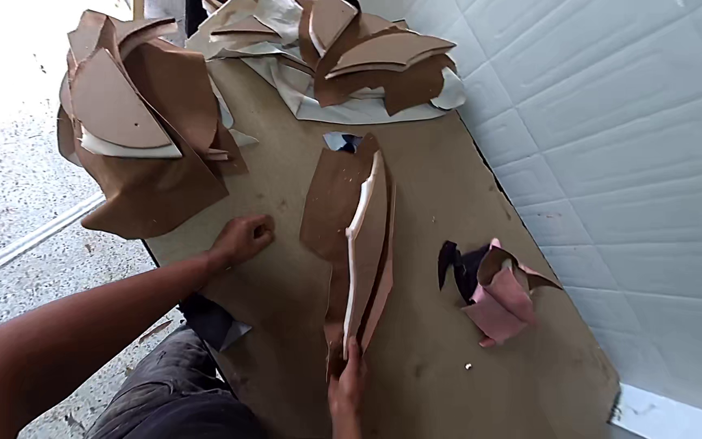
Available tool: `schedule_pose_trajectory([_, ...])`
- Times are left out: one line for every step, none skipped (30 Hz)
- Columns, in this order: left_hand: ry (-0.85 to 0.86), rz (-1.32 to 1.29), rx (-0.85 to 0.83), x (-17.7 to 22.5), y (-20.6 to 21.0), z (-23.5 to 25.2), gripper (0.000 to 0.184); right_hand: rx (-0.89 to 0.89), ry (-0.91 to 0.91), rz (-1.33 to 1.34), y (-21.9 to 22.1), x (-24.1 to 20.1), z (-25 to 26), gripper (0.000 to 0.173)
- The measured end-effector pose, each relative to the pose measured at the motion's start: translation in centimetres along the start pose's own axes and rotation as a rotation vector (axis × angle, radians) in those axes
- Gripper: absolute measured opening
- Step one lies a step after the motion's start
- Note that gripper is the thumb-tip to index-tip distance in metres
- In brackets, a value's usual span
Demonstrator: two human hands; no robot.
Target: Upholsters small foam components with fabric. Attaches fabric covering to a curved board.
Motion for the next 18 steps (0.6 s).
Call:
schedule_pose_trajectory([-0.031, -0.001, -0.006, 0.7, 0.8, -1.0, 0.009, -0.003, 0.049, -0.019, -2.5, 1.0, -1.5, 0.045])
schedule_pose_trajectory([-0.052, -0.002, -0.019, 1.5, 1.8, -2.2, 0.010, 0.001, 0.091, -0.036, -4.8, 1.7, -2.9, 0.046])
schedule_pose_trajectory([-0.064, 0.005, -0.033, 2.2, 3.1, -3.4, 0.011, 0.012, 0.122, -0.050, -7.0, 2.3, -3.9, 0.047])
schedule_pose_trajectory([-0.067, 0.022, -0.044, 3.1, 4.6, -4.8, 0.011, 0.016, 0.142, -0.052, -9.0, 2.8, -4.9, 0.047])
schedule_pose_trajectory([-0.062, 0.038, -0.062, 4.0, 6.1, -6.1, 0.011, 0.017, 0.149, -0.039, -10.7, 3.5, -5.7, 0.048])
schedule_pose_trajectory([-0.055, 0.052, -0.094, 5.2, 7.7, -7.1, 0.012, 0.012, 0.146, -0.020, -12.3, 4.1, -6.2, 0.050])
schedule_pose_trajectory([-0.039, 0.070, -0.130, 6.6, 9.4, -7.8, 0.013, 0.003, 0.138, 0.002, -13.9, 4.8, -6.5, 0.051])
schedule_pose_trajectory([-0.011, 0.089, -0.160, 8.0, 11.3, -8.4, 0.012, -0.003, 0.131, 0.031, -15.3, 5.3, -6.9, 0.051])
schedule_pose_trajectory([0.031, 0.104, -0.183, 9.7, 13.1, -9.1, 0.011, -0.006, 0.127, 0.064, -16.5, 5.8, -7.5, 0.048])
schedule_pose_trajectory([0.083, 0.112, -0.205, 11.7, 14.8, -9.8, 0.010, 0.006, 0.130, 0.096, -17.7, 6.3, -8.2, 0.043])
schedule_pose_trajectory([0.142, 0.119, -0.224, 13.9, 16.4, -10.2, 0.011, 0.022, 0.126, 0.128, -18.5, 6.5, -8.8, 0.036])
schedule_pose_trajectory([0.209, 0.127, -0.245, 16.3, 17.7, -10.2, 0.013, 0.028, 0.118, 0.153, -19.2, 6.8, -9.0, 0.028])
schedule_pose_trajectory([0.274, 0.143, -0.265, 18.6, 19.1, -10.0, 0.015, 0.023, 0.110, 0.179, -19.6, 7.0, -9.1, 0.023])
schedule_pose_trajectory([0.334, 0.172, -0.289, 20.5, 20.5, -9.8, 0.017, 0.015, 0.110, 0.191, -20.0, 7.2, -9.1, 0.021])
schedule_pose_trajectory([0.389, 0.210, -0.306, 22.0, 22.0, -9.5, 0.018, 0.006, 0.107, 0.190, -20.2, 7.4, -9.1, 0.020])
schedule_pose_trajectory([0.428, 0.252, -0.326, 23.2, 23.6, -9.2, 0.020, -0.004, 0.102, 0.183, -20.2, 7.5, -9.0, 0.020])
schedule_pose_trajectory([0.433, 0.295, -0.359, 24.0, 25.2, -8.9, 0.025, -0.016, 0.102, 0.169, -20.3, 7.6, -9.1, 0.020])
schedule_pose_trajectory([0.411, 0.332, -0.391, 24.7, 26.7, -8.7, 0.033, -0.023, 0.110, 0.154, -20.5, 7.7, -9.0, 0.021])
Point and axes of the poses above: each hand's wrist, its own z-axis towards the middle knuckle, its own y-axis out of the palm, x = y × z, the point moved 4 cm from there along z, towards the middle knuckle, and after that the axes turned 12 degrees about -x, right-handed, at the moved point
